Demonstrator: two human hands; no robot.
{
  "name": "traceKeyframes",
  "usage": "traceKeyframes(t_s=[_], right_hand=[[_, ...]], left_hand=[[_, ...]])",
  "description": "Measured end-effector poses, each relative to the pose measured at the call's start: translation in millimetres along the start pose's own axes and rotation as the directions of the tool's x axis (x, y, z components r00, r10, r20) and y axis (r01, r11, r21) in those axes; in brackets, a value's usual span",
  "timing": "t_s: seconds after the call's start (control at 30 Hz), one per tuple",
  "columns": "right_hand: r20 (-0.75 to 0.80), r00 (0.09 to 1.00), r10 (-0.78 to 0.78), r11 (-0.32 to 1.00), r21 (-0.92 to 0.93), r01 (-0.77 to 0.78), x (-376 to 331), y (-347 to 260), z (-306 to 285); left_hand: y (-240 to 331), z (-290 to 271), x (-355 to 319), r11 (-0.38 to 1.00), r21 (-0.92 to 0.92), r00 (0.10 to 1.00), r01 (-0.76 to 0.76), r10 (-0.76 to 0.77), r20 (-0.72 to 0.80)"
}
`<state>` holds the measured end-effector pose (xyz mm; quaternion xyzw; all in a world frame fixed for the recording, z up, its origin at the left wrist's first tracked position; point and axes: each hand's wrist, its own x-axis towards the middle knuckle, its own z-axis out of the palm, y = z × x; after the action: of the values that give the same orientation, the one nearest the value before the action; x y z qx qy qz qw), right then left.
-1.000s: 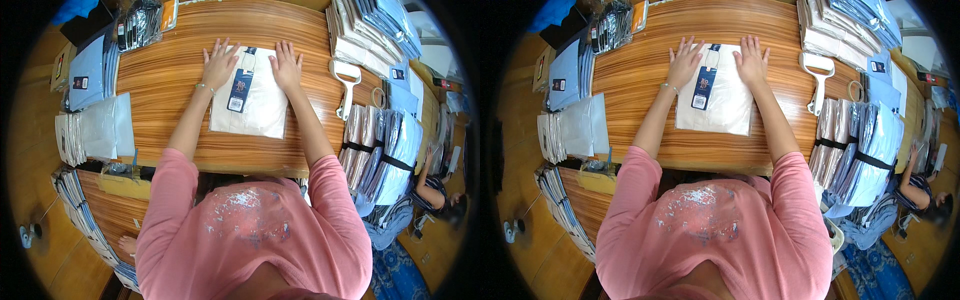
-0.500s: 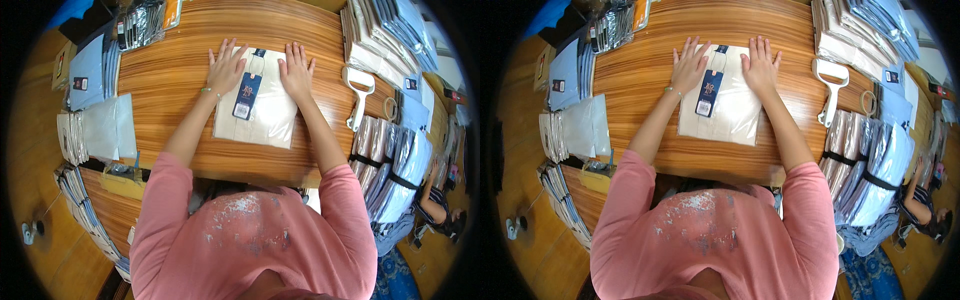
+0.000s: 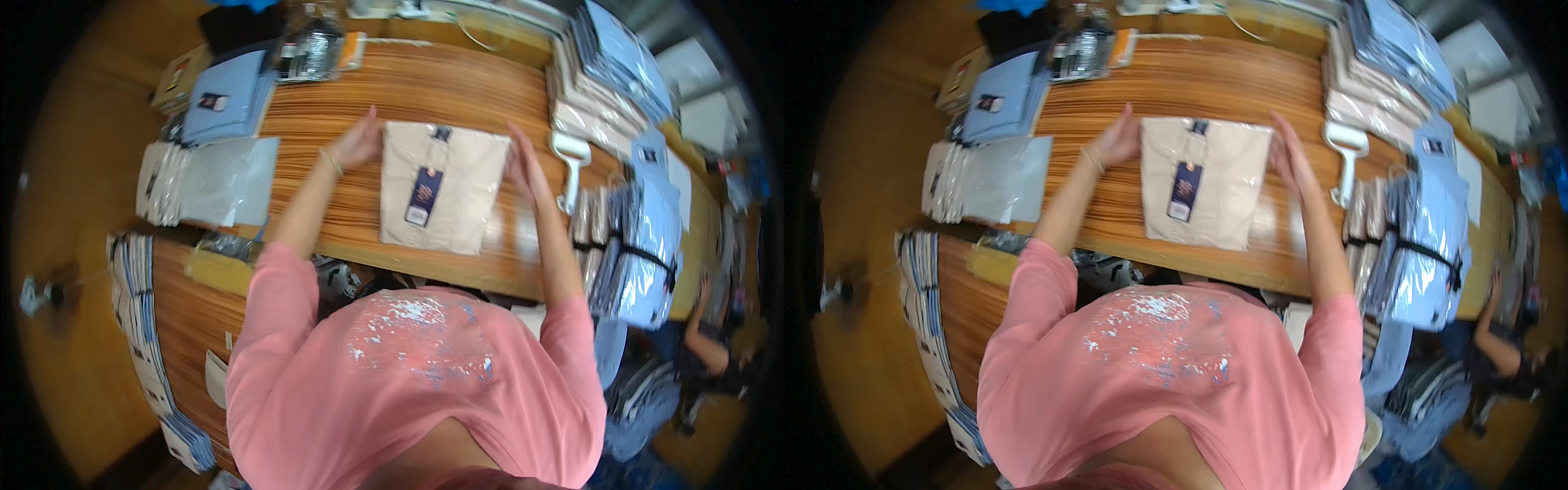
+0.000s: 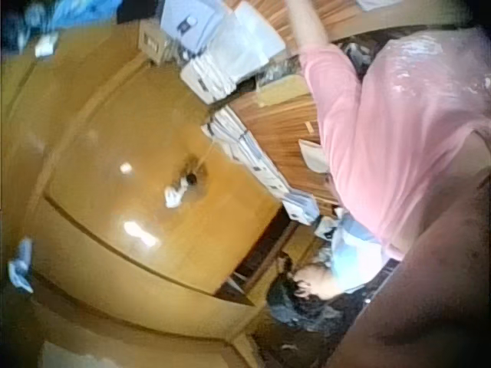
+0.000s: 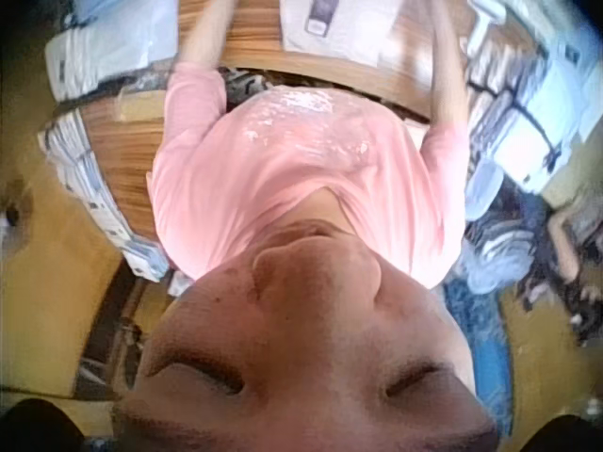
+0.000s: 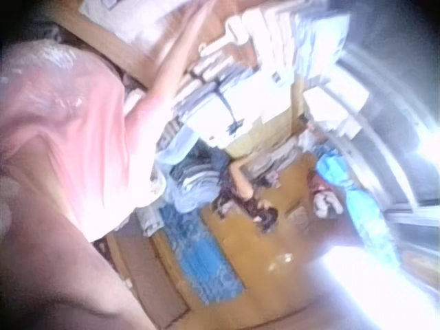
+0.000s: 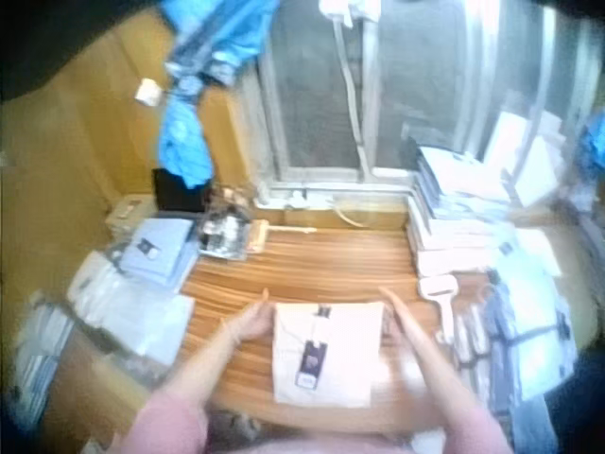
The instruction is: The person picks up a shirt, spreads it out on a table, inserts a cardboard sheet, and folds the shirt around it before placing it into a plastic bag and sealing it.
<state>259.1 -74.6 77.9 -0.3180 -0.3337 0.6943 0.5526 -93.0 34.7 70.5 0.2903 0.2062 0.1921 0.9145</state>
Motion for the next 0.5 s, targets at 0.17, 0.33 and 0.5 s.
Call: traceKeyframes(t_s=[0.17,0.33,0.5], right_hand=[[-0.432,0.868,0.246,0.956,-0.038,-0.290,-66.3,114.3,24.4],[-0.376,0.914,0.155,0.977,-0.081,-0.200,-58.6,53.6,80.9],[-0.314,0.920,0.234,0.946,-0.144,-0.290,-1.2,75.0,42.7]], left_hand=[[-154.2,13.3,-25.7,0.970,0.020,0.891,-0.242,0.230,-0.391],[-111.6,75.1,-54.8,0.863,0.231,0.764,-0.449,0.505,-0.402],[-74.7,43.7,-82.1,0.730,0.616,0.592,-0.297,0.647,-0.481]])
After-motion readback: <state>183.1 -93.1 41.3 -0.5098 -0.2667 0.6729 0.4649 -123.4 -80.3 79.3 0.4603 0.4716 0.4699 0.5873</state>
